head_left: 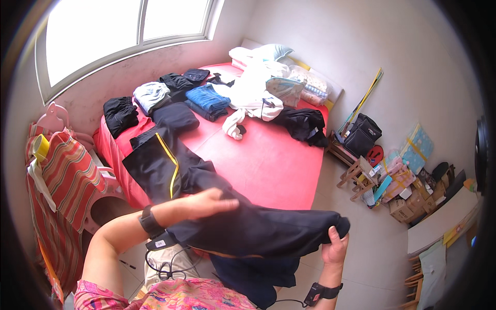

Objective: The person folds a pair of black trousers and then a dark blue tracksuit top on a bed.

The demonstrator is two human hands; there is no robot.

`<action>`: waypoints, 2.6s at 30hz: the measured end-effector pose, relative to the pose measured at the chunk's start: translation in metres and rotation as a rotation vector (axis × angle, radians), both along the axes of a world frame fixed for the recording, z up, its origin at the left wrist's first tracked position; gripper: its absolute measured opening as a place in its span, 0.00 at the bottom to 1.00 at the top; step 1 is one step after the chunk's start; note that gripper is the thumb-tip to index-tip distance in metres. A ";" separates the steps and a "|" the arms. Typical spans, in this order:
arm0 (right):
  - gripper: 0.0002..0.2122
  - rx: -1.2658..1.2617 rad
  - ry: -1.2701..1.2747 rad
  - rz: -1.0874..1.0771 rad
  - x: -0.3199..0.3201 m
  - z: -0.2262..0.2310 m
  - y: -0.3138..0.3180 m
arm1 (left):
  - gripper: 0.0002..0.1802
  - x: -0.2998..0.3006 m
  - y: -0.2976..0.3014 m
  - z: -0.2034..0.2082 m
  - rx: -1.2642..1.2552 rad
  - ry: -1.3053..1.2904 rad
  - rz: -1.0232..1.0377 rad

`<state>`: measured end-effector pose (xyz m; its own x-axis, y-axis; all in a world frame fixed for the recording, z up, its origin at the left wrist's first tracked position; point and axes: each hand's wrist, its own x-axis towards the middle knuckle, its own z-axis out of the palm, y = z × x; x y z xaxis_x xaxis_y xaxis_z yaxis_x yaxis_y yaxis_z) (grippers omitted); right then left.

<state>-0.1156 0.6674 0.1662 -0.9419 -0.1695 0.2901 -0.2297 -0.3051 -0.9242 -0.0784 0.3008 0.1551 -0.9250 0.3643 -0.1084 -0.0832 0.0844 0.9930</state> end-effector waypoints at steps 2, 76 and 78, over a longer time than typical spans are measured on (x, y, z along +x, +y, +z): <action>0.15 0.007 0.000 -0.049 -0.001 0.010 -0.001 | 0.15 0.001 -0.004 -0.005 0.397 -0.098 0.158; 0.12 0.452 -0.224 0.003 0.016 -0.140 -0.033 | 0.18 0.074 -0.200 -0.178 0.398 0.019 0.933; 0.11 0.395 -0.253 -0.095 0.012 -0.139 -0.021 | 0.19 0.126 -0.207 -0.197 0.371 -0.152 1.084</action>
